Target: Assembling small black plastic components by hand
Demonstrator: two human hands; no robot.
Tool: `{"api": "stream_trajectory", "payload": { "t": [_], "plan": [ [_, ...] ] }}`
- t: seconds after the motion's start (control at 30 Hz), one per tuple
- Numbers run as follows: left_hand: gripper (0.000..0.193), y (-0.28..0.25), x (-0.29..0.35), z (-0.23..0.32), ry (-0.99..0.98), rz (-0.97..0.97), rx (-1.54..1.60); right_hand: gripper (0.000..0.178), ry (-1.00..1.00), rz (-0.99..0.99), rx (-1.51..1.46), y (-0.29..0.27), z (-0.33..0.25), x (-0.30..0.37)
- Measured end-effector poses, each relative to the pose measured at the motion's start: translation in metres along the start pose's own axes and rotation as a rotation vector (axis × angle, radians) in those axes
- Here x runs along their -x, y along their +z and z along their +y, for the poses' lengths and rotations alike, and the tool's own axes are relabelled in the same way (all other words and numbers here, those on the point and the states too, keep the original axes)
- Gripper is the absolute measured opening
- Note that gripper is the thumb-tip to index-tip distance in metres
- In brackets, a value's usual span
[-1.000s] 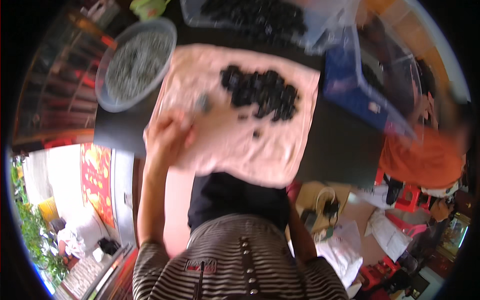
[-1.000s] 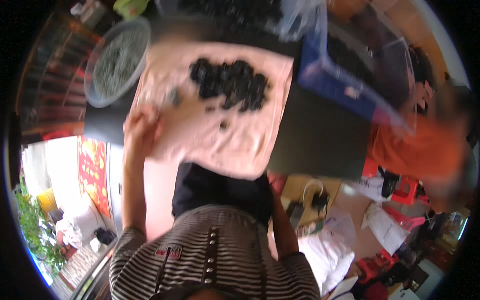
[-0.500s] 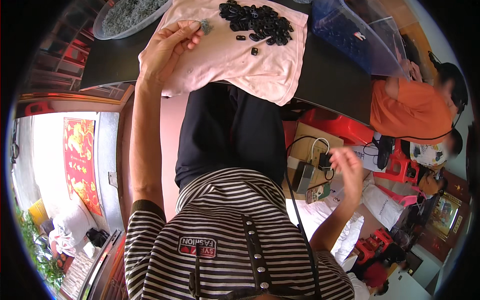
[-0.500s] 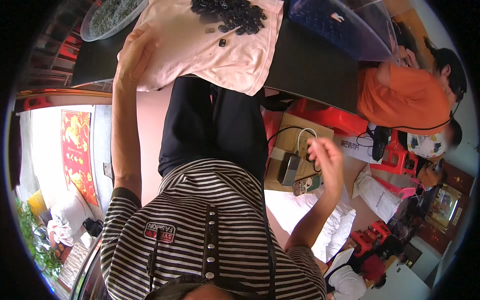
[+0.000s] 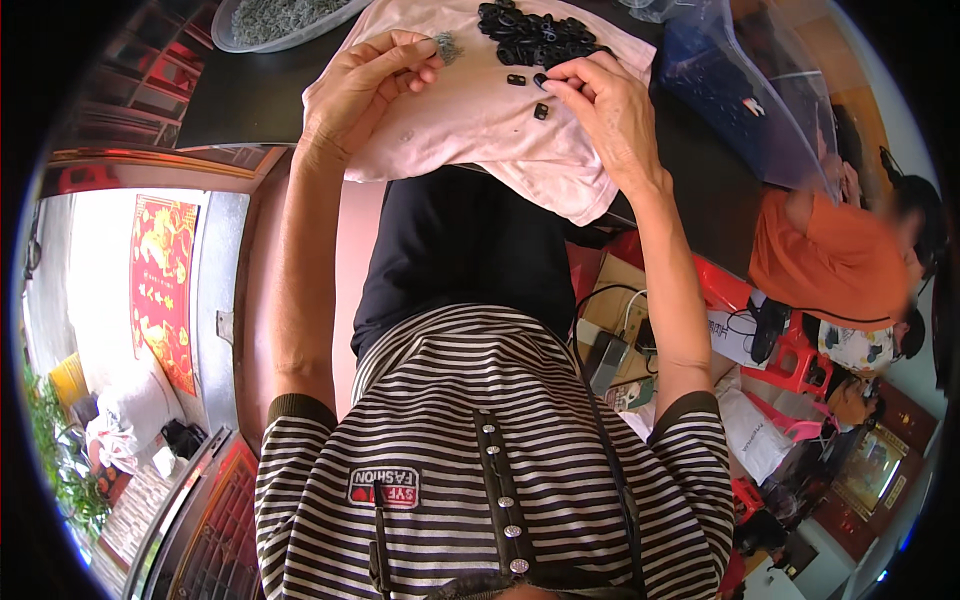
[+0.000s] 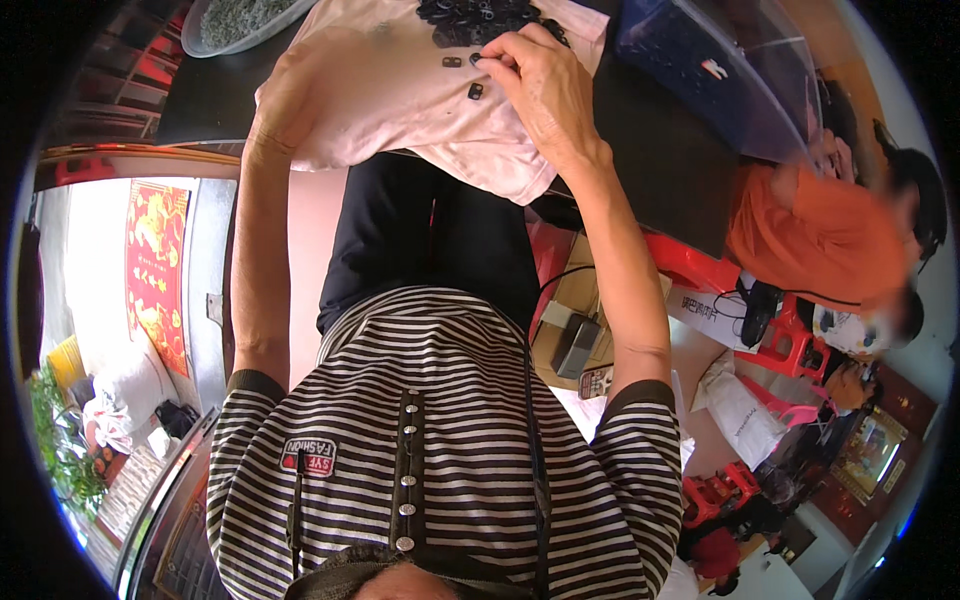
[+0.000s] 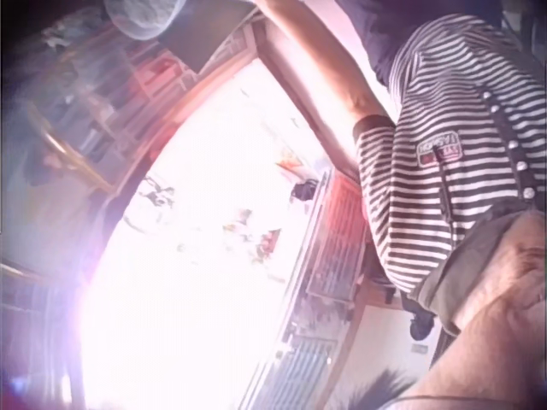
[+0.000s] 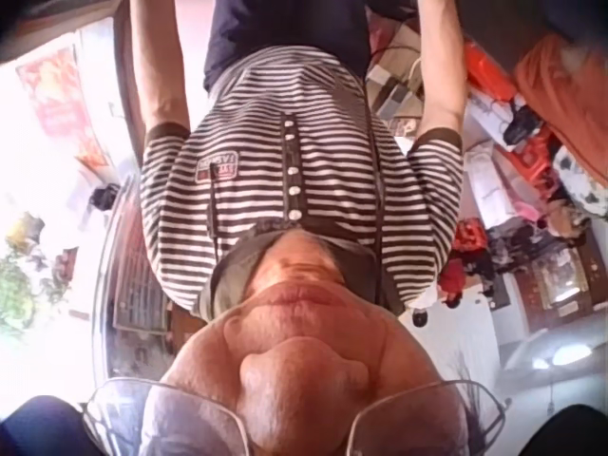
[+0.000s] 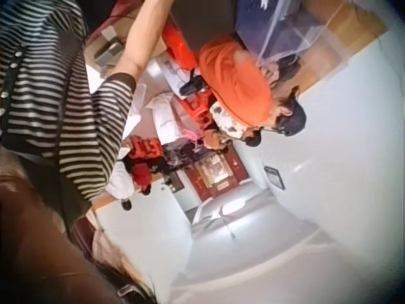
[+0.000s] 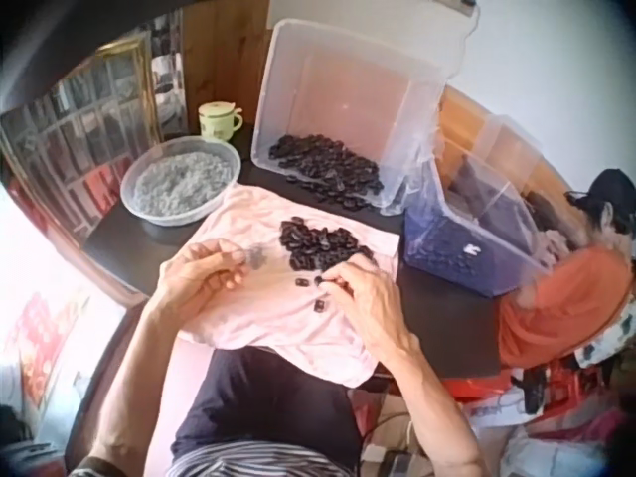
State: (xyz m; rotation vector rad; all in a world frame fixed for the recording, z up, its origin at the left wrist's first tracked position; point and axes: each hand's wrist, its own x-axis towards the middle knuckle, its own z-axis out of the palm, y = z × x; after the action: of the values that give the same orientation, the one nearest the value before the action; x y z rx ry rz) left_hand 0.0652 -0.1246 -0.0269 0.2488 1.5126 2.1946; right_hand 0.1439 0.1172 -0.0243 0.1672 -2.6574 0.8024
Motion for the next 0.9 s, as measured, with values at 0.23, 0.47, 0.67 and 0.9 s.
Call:
{"api": "stream_trajectory", "payload": {
  "t": [0.23, 0.47, 0.67, 0.9],
  "plan": [
    [0.015, 0.012, 0.014, 0.018, -0.077, 0.157, -0.158, 0.015, 0.028, -0.096, 0.149, 0.0, -0.014, -0.009],
    [0.015, 0.001, 0.003, 0.007, -0.055, 0.056, -0.064, 0.016, -0.092, -0.152, 0.292, 0.002, -0.017, -0.015],
    [0.017, -0.006, -0.007, -0.001, -0.036, 0.022, 0.039, 0.009, -0.227, -0.082, 0.467, 0.015, -0.008, -0.015],
    [0.011, 0.018, 0.004, 0.004, 0.209, 0.219, -0.388, 0.01, -0.17, 0.024, 0.255, 0.016, 0.0, -0.018]
  ]
}}
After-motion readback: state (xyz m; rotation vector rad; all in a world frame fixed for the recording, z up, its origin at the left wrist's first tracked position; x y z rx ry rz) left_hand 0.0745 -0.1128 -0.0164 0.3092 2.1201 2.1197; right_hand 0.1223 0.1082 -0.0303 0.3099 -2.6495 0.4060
